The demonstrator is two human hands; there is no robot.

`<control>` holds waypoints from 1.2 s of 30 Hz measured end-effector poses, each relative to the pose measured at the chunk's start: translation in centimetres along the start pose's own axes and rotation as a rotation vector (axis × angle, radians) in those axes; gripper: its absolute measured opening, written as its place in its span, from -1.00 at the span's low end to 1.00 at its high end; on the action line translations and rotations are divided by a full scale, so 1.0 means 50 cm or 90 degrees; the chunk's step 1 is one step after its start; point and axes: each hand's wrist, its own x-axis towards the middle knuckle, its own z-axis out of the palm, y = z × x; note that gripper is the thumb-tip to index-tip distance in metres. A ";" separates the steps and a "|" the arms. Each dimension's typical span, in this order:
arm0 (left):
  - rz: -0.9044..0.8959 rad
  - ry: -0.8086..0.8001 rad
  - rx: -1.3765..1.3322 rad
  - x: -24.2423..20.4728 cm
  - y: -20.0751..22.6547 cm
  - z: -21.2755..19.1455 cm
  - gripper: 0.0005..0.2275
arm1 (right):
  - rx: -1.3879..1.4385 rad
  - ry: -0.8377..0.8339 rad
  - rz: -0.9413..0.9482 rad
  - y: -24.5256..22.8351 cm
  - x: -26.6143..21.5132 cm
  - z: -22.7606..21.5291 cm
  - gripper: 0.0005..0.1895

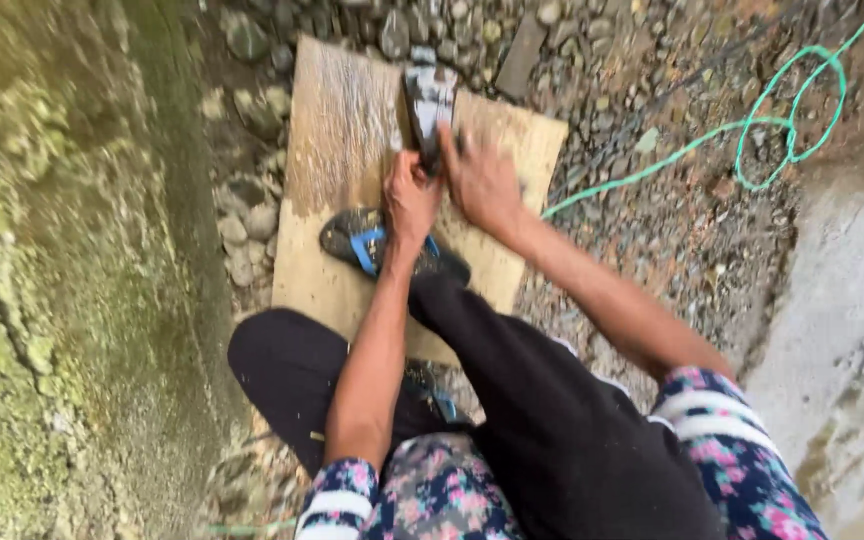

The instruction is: Sharpen a metal blade on a whetstone while occasionally applying water to the stone

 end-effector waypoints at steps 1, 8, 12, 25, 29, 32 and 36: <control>0.001 0.006 0.009 0.000 -0.009 0.001 -0.74 | 0.027 0.008 -0.018 -0.014 -0.033 -0.003 -0.36; 0.033 0.066 0.047 0.013 -0.012 0.019 -0.88 | -0.057 0.003 -0.053 -0.014 -0.033 -0.002 -0.37; -0.034 0.005 0.048 -0.001 -0.021 0.016 -0.75 | 0.163 -0.050 -0.013 0.003 0.028 0.003 -0.36; 0.005 0.033 0.056 -0.015 -0.018 0.013 -0.73 | 0.660 0.139 0.031 -0.007 -0.021 0.020 -0.61; -0.009 0.065 -0.016 0.003 -0.032 0.017 -0.78 | 0.581 0.069 0.089 -0.018 -0.038 0.028 -0.60; 0.022 0.068 -0.015 0.015 -0.041 0.029 -0.72 | 0.537 0.144 0.068 0.021 0.045 -0.012 -0.58; 0.016 0.078 0.004 0.023 -0.032 0.029 -0.82 | 0.564 0.054 0.044 -0.007 -0.034 -0.036 -0.55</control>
